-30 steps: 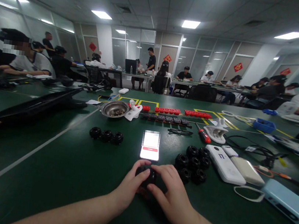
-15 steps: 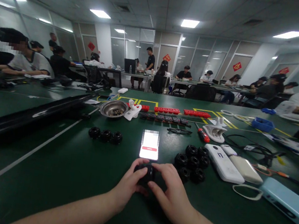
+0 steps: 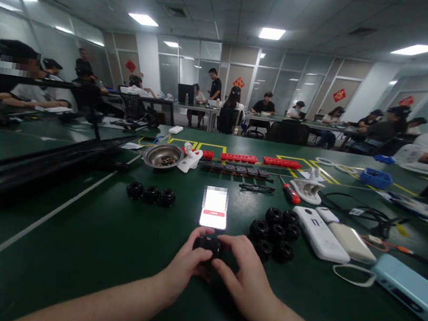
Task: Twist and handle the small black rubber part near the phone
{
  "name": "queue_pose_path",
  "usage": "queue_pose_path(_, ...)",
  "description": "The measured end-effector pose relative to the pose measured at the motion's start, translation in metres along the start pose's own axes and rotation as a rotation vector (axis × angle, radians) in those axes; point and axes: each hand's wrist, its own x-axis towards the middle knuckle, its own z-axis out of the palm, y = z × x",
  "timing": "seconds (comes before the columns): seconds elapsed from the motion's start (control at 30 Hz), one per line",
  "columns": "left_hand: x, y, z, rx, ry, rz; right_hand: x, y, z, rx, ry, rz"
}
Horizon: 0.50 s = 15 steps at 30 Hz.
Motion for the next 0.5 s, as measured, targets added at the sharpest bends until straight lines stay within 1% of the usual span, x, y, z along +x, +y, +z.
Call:
queue_pose_path(0.1, 0.0032, -0.0005, 0.0016, 0.061, 0.038, -0.027, -0.0003, -0.0042, -0.0011, -0.012, -0.023, -0.111)
queue_pose_path(0.17, 0.0043, -0.0006, 0.0029, 0.126, 0.048, -0.049, -0.0011, -0.0053, -0.0008, -0.011, -0.028, -0.139)
queue_pose_path(0.37, 0.0021, 0.0011, 0.0044, 0.117, 0.057, -0.035, -0.0046, 0.0024, 0.0015, 0.052, 0.070, -0.101)
queue_pose_path(0.43, 0.0021, 0.0017, 0.0054, 0.115, 0.060, -0.039, -0.0040, 0.0036, 0.0015, 0.013, 0.091, -0.104)
queue_pose_path(0.5, 0.0023, 0.0019, 0.0070, 0.136, 0.075, -0.046, -0.0013, -0.0010, -0.0007, -0.045, 0.099, -0.115)
